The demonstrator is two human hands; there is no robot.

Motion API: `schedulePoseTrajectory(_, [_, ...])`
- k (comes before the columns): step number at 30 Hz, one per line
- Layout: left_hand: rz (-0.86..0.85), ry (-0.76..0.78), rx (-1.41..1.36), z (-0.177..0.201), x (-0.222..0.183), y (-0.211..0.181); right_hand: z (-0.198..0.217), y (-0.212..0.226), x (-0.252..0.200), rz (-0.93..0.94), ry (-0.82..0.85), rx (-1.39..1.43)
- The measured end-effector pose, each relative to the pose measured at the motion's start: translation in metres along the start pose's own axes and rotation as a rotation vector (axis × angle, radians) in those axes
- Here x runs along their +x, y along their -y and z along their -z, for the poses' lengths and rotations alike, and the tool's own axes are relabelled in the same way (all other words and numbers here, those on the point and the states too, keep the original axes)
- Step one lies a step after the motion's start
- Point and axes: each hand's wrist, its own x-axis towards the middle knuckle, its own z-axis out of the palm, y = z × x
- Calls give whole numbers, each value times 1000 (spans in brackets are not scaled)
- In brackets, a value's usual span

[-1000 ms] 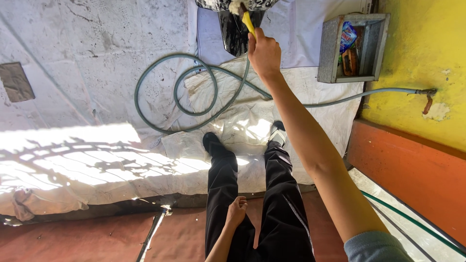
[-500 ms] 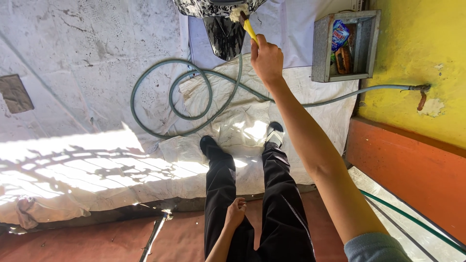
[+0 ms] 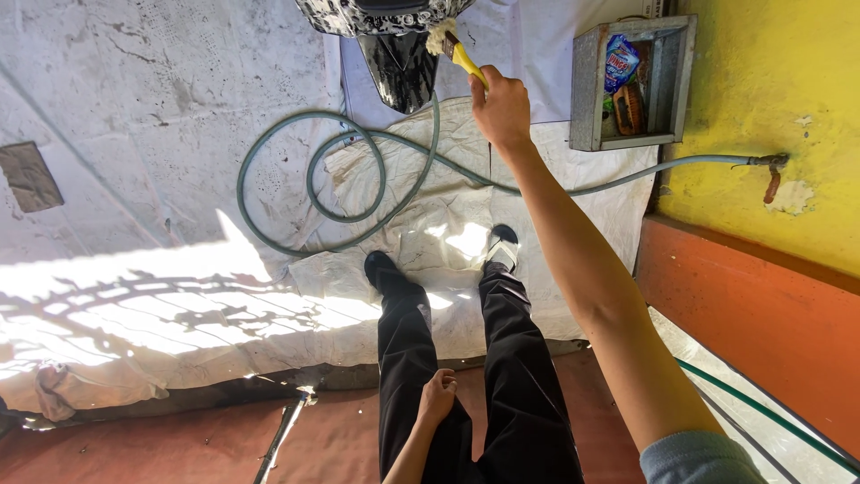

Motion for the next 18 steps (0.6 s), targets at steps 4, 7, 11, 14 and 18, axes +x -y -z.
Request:
schedulePoseTrajectory(4, [-22,-20,39,-8,2,-4,3,1,3,98,-130,40])
schedulePoseTrajectory(7, [-26,-30,33,-9,4,-10,10,6,9,130,-220,84])
schedulePoseTrajectory(11, [-32,-20,63,-14,2,-11,14,5,16,191,-223,73])
schedulePoseTrajectory(14, [-25,-16,41,-14,1,-13,9,-14,17,117,-76,-79])
schedulePoseTrajectory(18, [-8,-21,39,-14,3,-10,13,-19,27,120,-152,-39])
